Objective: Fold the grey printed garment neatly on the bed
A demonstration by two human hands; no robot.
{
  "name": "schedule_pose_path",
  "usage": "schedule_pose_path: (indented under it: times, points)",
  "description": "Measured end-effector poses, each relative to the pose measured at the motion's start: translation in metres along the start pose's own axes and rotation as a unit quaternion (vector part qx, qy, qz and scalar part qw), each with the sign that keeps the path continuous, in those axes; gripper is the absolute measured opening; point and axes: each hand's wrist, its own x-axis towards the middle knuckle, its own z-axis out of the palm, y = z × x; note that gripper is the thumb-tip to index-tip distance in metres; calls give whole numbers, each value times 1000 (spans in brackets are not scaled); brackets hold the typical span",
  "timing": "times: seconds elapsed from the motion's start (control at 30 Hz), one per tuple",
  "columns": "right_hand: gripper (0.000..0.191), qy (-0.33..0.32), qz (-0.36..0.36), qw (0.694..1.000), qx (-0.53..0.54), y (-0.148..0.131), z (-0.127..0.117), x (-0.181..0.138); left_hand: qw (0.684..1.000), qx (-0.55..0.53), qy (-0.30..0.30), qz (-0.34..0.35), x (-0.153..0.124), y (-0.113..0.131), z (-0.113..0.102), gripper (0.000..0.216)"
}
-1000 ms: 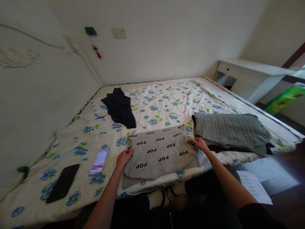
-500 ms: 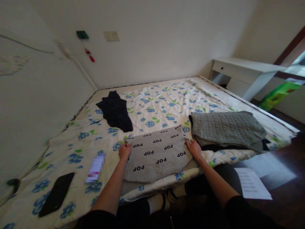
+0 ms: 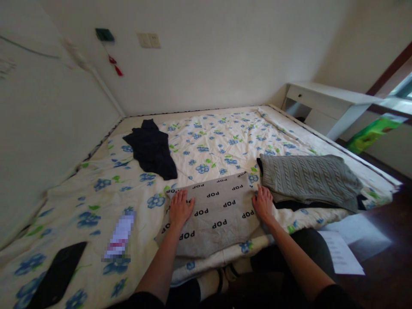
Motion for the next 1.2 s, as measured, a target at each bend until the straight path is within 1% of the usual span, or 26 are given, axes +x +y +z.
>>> schedule_pose_path:
  times: [0.07, 0.13, 0.27, 0.33, 0.4, 0.47, 0.57, 0.7, 0.83, 1.0, 1.13, 1.2]
  points:
    - [71, -8, -48, 999, 9, -36, 6, 4, 1000, 2, 11, 2, -2, 1, 3, 72]
    - [75, -51, -109, 992, 43, -87, 17, 7, 1000, -3, 20, 2, -3, 2, 5, 71]
    - [66, -146, -246, 952, 110, -204, 51, 2, 1000, -7, 28, -2, -5, 1, 9, 68]
    - [61, -183, -287, 933, 114, -249, 66, -5, 999, -9, 31, 0, -7, -2, 12, 64]
    - [58, -201, -294, 928, 106, -276, 77, -12, 999, -13, 34, 0, -8, -4, 14, 62]
    - [57, -200, -281, 933, 102, -285, 83, -15, 999, -14, 35, 0, -9, -6, 16, 62]
    - [60, -192, -269, 938, 109, -273, 83, -9, 999, -10, 36, 0, -8, -5, 16, 63]
    - [61, -175, -246, 948, 101, -234, 78, 9, 999, -15, 38, -6, -5, -1, 11, 63]
    - [64, -162, -232, 956, 83, -187, 73, 28, 999, -18, 34, -9, -3, 2, 5, 63]
    - [70, -159, -179, 970, 32, -120, 63, 58, 999, -11, 32, -11, -2, 3, 3, 64]
    - [74, -183, -127, 975, -7, -66, 52, 84, 1000, -5, 30, -8, -2, 3, 3, 64]
    - [74, -197, -100, 975, -15, -44, 48, 94, 1000, -11, 27, -10, -2, 3, 3, 64]
